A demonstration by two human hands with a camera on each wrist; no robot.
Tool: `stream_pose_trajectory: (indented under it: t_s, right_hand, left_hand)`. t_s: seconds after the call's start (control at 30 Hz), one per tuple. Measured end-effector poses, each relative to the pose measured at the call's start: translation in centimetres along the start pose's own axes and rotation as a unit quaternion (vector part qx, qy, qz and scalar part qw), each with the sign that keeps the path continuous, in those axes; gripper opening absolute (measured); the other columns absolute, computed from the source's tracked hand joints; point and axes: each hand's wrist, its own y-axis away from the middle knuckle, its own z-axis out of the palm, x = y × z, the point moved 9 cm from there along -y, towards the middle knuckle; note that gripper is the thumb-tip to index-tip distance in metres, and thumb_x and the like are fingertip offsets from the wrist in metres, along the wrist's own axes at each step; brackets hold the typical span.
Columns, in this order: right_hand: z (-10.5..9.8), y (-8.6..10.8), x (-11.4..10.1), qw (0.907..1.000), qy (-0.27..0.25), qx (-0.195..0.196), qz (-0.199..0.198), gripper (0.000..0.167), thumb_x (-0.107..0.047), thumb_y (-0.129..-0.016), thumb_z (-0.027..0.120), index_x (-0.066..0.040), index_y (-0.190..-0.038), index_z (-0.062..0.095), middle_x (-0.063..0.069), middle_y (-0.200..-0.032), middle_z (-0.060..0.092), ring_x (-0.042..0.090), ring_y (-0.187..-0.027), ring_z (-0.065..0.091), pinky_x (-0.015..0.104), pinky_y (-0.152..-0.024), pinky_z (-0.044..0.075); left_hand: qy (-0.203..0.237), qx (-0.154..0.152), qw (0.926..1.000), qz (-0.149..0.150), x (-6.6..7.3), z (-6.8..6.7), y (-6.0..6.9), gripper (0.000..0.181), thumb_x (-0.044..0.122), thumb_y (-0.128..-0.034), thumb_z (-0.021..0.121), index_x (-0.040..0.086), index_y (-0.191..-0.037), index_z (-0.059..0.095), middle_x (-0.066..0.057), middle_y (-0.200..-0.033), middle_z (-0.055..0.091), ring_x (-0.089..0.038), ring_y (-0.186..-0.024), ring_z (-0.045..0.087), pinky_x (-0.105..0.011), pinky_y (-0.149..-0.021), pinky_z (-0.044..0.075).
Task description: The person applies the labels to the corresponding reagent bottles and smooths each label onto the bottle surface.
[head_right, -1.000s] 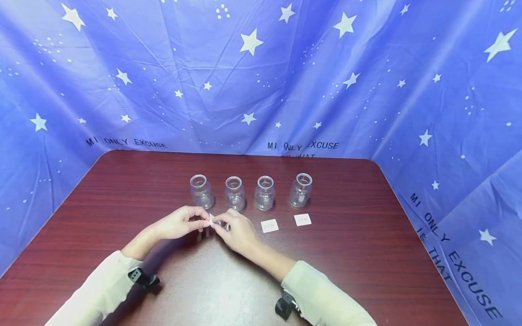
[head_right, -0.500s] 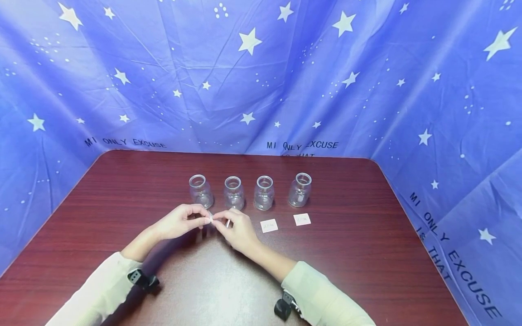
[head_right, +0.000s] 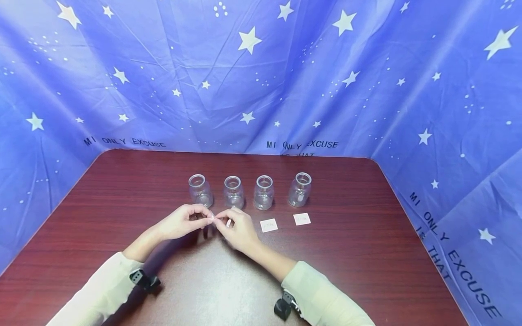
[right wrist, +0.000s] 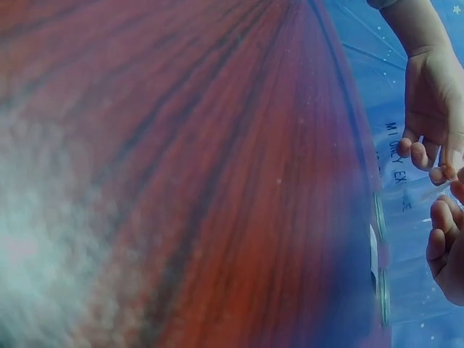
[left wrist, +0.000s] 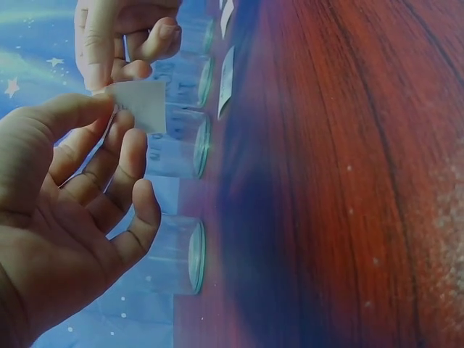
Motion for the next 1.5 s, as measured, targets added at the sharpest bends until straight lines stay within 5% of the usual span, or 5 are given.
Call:
stream_pose_trajectory:
  t_s: [0.33,0.6,0.83,1.13,1.5]
  right_hand:
    - [-0.5,-0.1,0.1,0.9998,0.009,0.016,0.013,0.005,-0.012,-0.084,0.064,-0.009,-0.082,0.066,0.000,-0.071,0.059,0.002,-0.054,0.045,0.015,-0.049,0.039]
    - [-1.2,-0.4,0.3,0.9994,-0.012,0.022,0.025,0.005,-0.011,-0.084,0.062,-0.007,-0.083,0.065,-0.001,-0.069,0.057,-0.001,-0.054,0.042,0.016,-0.049,0.038]
    - [-1.7,-0.5,0.4,0.9991,-0.029,0.030,0.010,0.004,-0.006,-0.084,0.062,-0.006,-0.081,0.064,-0.002,-0.061,0.050,-0.001,-0.052,0.038,0.016,-0.047,0.035]
    - [-2.8,-0.6,0.6,0.9958,-0.062,0.063,0.024,0.006,-0.007,-0.087,0.062,-0.003,-0.083,0.064,0.004,-0.061,0.056,0.002,-0.047,0.037,0.014,-0.045,0.031]
    - [-4.2,-0.6,1.0,0.9956,-0.034,0.085,0.017,0.005,-0.007,-0.086,0.061,-0.008,-0.082,0.063,0.000,-0.063,0.055,-0.001,-0.047,0.038,0.017,-0.043,0.034]
  left_hand:
    - [0.026,0.010,0.9992,-0.027,-0.3,0.2,0.2,0.010,0.010,-0.0889,0.060,0.002,-0.092,0.063,-0.019,-0.078,0.061,-0.007,-0.065,0.053,-0.019,-0.059,0.045]
    - [-0.002,0.024,0.9986,-0.047,0.5,-0.2,0.4,0.008,0.005,-0.0876,0.059,-0.001,-0.090,0.064,-0.003,-0.076,0.056,-0.007,-0.069,0.049,-0.018,-0.062,0.040]
    - [-0.006,0.032,0.9981,-0.053,-0.8,-0.4,0.6,0.007,0.012,-0.0870,0.062,0.006,-0.089,0.064,0.003,-0.075,0.052,-0.004,-0.068,0.046,-0.018,-0.062,0.039]
    - [0.004,0.035,0.9973,-0.065,-1.6,-0.6,0.9,0.011,0.017,-0.0871,0.061,0.006,-0.088,0.063,0.003,-0.074,0.052,-0.005,-0.067,0.048,-0.019,-0.061,0.040]
    - [0.020,0.019,0.9952,-0.094,-2.4,-0.6,1.5,0.016,0.015,-0.0887,0.058,-0.001,-0.091,0.062,-0.009,-0.072,0.057,-0.008,-0.059,0.048,-0.021,-0.053,0.041]
